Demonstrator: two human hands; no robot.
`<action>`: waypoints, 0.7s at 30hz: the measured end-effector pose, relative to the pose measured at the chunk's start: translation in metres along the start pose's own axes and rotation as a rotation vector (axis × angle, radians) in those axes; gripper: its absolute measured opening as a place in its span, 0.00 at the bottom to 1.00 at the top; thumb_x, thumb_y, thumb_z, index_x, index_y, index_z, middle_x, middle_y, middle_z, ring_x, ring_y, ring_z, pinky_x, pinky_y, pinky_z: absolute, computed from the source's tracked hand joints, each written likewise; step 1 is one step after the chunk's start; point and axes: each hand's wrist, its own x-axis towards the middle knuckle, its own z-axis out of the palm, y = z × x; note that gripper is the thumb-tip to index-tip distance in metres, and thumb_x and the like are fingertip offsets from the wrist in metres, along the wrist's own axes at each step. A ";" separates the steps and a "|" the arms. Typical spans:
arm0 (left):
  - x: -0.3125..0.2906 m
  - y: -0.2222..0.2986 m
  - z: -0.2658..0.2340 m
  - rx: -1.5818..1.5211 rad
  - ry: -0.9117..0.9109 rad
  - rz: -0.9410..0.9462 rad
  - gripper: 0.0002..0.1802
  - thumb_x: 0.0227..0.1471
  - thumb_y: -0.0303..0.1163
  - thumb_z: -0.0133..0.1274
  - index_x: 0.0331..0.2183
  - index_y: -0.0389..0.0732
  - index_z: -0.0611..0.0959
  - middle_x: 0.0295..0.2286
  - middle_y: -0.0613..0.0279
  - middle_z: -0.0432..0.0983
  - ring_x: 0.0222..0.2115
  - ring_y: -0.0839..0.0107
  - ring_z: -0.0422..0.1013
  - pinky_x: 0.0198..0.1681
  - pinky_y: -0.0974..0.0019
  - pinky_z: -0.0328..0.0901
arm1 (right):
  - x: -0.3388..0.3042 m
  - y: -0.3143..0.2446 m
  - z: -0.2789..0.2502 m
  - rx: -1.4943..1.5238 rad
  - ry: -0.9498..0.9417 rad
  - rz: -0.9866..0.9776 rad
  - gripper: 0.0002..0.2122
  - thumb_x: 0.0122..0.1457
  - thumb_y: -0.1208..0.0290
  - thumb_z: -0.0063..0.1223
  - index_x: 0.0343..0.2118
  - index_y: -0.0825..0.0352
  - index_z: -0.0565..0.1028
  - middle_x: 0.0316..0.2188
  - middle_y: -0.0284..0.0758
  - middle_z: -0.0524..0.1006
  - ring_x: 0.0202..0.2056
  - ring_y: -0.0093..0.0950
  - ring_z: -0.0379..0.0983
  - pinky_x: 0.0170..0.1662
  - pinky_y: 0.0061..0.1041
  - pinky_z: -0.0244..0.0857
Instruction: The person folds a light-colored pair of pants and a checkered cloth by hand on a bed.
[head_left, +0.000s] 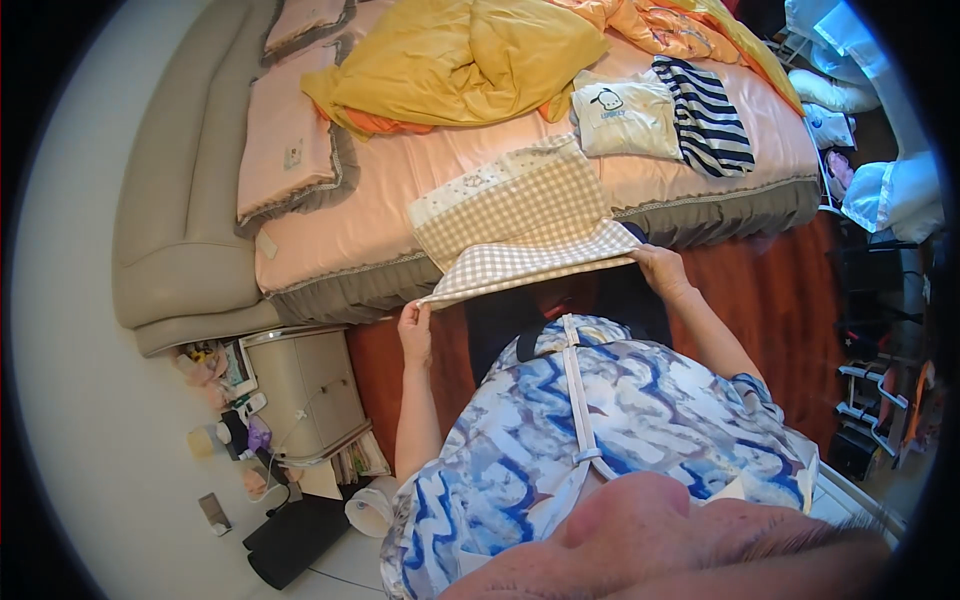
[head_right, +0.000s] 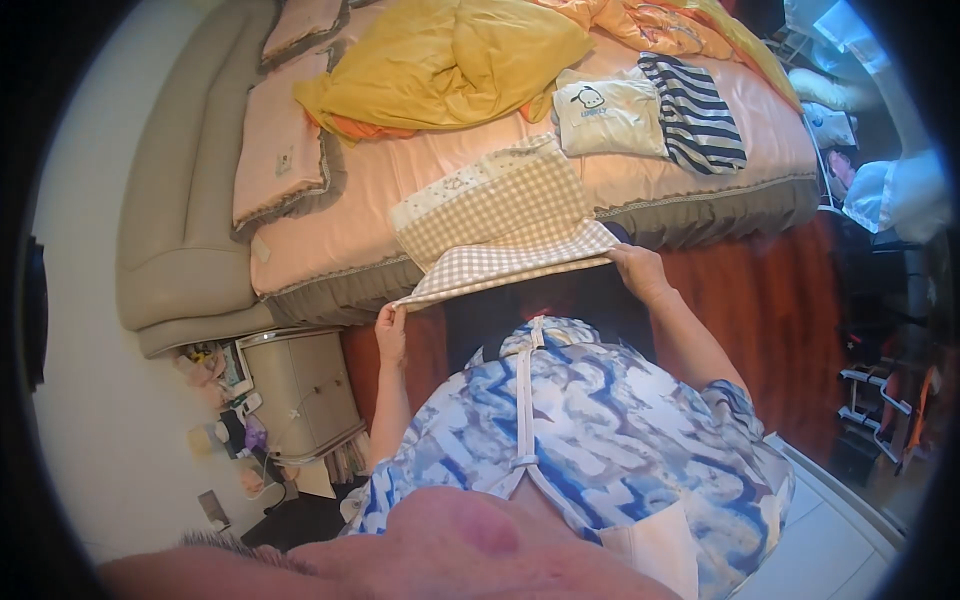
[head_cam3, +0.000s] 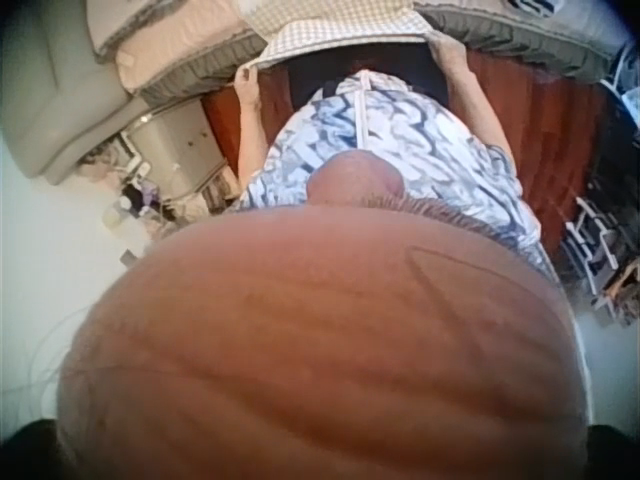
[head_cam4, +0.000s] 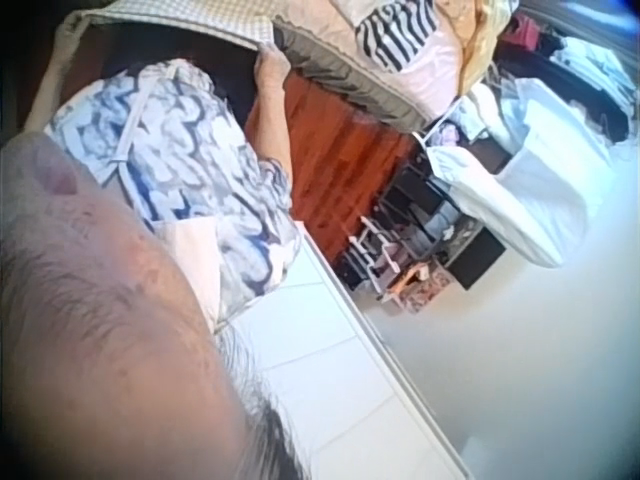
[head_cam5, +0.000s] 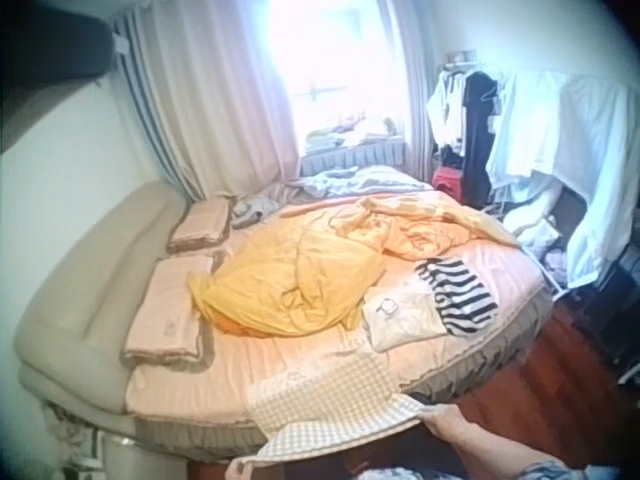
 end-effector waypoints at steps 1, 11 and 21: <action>0.001 0.004 0.000 -0.012 -0.008 -0.011 0.06 0.58 0.27 0.49 0.37 0.36 0.77 0.32 0.69 0.74 0.33 0.83 0.68 0.39 0.78 0.61 | 0.002 -0.001 -0.006 0.044 -0.016 0.011 0.08 0.54 0.74 0.49 0.36 0.59 0.78 0.34 0.36 0.78 0.35 0.39 0.75 0.36 0.34 0.70; 0.042 0.028 -0.001 -0.052 -0.054 0.004 0.06 0.59 0.30 0.47 0.35 0.38 0.76 0.31 0.72 0.73 0.31 0.86 0.65 0.35 0.79 0.60 | 0.081 0.016 -0.024 0.371 0.021 0.057 0.10 0.54 0.76 0.50 0.39 0.66 0.77 0.31 0.47 0.76 0.36 0.46 0.74 0.39 0.36 0.67; 0.139 0.025 0.037 0.089 0.098 -0.080 0.11 0.58 0.32 0.47 0.35 0.33 0.75 0.31 0.65 0.75 0.31 0.80 0.68 0.35 0.74 0.63 | 0.215 0.024 0.022 0.153 0.158 0.200 0.13 0.52 0.74 0.54 0.42 0.68 0.74 0.31 0.46 0.77 0.35 0.41 0.75 0.39 0.32 0.68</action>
